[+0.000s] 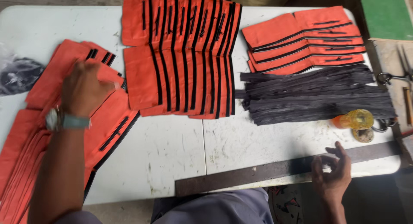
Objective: The person repeatedly picks up orange fabric pouches and black zippers from a table, aligns the zipper with the pouch opening, and presses it into place by hand. The person then places the assembled pouch onto a growing stack of finished items.
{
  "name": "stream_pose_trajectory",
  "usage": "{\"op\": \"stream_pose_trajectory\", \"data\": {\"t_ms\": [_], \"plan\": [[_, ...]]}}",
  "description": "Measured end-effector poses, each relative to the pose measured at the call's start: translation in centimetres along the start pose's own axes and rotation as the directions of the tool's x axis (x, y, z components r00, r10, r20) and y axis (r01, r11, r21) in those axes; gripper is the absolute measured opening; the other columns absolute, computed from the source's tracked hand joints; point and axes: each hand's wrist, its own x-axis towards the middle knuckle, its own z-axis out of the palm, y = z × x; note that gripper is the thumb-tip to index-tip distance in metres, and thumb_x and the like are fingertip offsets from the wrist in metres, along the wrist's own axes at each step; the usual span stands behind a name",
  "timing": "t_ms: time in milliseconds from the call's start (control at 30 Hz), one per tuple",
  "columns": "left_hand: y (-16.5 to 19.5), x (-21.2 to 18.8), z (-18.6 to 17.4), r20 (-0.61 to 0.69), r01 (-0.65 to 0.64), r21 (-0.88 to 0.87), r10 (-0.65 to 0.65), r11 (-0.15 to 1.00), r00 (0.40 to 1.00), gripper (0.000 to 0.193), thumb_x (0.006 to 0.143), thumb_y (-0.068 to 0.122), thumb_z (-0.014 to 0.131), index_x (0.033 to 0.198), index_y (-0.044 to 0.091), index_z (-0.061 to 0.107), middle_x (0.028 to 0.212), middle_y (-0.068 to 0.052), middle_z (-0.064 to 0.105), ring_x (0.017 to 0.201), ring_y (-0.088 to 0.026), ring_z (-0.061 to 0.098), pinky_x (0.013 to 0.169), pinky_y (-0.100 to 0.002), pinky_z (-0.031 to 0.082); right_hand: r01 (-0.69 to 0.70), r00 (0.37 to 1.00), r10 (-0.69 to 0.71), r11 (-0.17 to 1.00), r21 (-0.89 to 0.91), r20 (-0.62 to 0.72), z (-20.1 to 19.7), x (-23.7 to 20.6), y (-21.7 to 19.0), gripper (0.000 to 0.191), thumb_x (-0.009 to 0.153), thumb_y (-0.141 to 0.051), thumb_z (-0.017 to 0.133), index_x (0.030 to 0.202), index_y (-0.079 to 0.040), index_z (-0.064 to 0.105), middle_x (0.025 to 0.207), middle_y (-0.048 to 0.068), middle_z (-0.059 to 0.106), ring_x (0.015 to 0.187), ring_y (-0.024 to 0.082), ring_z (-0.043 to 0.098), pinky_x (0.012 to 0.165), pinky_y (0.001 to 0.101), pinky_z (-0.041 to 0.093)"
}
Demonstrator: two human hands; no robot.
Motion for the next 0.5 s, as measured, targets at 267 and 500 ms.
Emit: {"op": "stream_pose_trajectory", "data": {"t_ms": [267,500], "plan": [[3.1,-13.0,1.0,-0.153,0.169,0.034,-0.162,0.985,0.975,0.071,0.082,0.048,0.085,0.132,0.002,0.067,0.142,-0.014,0.053,0.126,-0.031,0.057,0.096,-0.054,0.048,0.149,0.986,-0.136,0.979,0.14,-0.097,-2.8,2.7,0.3,0.054,0.102,0.005,0.069,0.151,0.004,0.046,0.134,0.02,0.053,0.107,0.022,0.069,0.085,0.0269,0.059],[2.0,-15.1,4.0,-0.313,0.169,0.18,-0.106,0.969,0.944,0.062,0.084,0.043,0.088,0.123,-0.001,0.068,0.124,-0.017,0.063,0.124,-0.035,0.058,0.101,-0.05,0.046,0.007,0.987,-0.02,0.996,-0.085,-0.158,-10.0,7.5,1.3,0.058,0.089,-0.004,0.082,0.143,-0.008,0.062,0.135,0.014,0.058,0.113,0.027,0.066,0.087,0.04,0.052]]}}
